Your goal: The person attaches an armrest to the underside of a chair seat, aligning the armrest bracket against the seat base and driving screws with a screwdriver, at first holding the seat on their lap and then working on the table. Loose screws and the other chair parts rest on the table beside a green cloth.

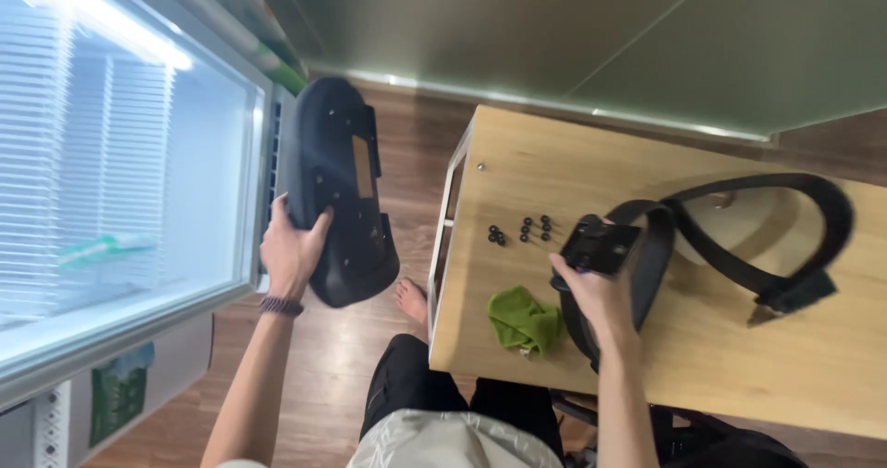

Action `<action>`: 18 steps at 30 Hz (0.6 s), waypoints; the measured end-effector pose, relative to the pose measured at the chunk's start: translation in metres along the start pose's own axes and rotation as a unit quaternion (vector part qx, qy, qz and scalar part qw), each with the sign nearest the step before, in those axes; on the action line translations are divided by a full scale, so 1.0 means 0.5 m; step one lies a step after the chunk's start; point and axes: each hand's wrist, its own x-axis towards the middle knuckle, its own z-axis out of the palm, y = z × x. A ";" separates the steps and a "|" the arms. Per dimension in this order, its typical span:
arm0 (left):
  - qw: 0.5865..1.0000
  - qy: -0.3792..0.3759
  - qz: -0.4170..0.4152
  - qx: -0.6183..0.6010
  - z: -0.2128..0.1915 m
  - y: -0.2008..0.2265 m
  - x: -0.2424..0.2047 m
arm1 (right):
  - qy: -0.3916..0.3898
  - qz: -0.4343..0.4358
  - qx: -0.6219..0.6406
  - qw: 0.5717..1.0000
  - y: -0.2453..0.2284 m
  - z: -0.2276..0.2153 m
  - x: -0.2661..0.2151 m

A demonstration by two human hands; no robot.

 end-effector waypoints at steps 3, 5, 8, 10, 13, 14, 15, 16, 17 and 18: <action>1.000 0.017 -0.001 -0.015 -0.118 0.052 -0.066 | -0.050 0.108 -0.080 0.990 0.053 0.013 0.001; 0.999 0.032 0.010 -0.020 -0.169 0.092 -0.101 | -0.059 0.104 -0.060 0.991 0.050 0.008 0.000; 0.996 0.060 0.048 -0.036 -0.219 0.126 -0.147 | -0.094 0.117 -0.053 0.987 0.042 -0.006 -0.008; 0.992 0.077 0.088 -0.047 -0.242 0.150 -0.165 | -0.110 0.131 -0.056 0.984 0.045 -0.018 -0.009; 0.990 0.069 0.104 -0.060 -0.280 0.177 -0.185 | -0.102 0.111 -0.005 0.989 0.052 -0.031 -0.010; 0.990 0.068 0.111 -0.060 -0.290 0.182 -0.194 | -0.115 0.106 -0.021 0.988 0.053 -0.038 -0.011; 0.989 0.066 0.118 -0.061 -0.298 0.187 -0.202 | -0.127 0.100 -0.038 0.986 0.055 -0.044 -0.012; 0.989 0.065 0.122 -0.061 -0.311 0.188 -0.205 | -0.124 0.102 -0.036 0.986 0.042 -0.055 -0.021; 0.990 0.056 0.121 -0.054 -0.322 0.191 -0.207 | -0.136 0.132 -0.018 0.982 0.030 -0.064 -0.029; 0.991 0.046 0.121 -0.046 -0.334 0.193 -0.210 | -0.147 0.161 0.002 0.976 0.019 -0.073 -0.038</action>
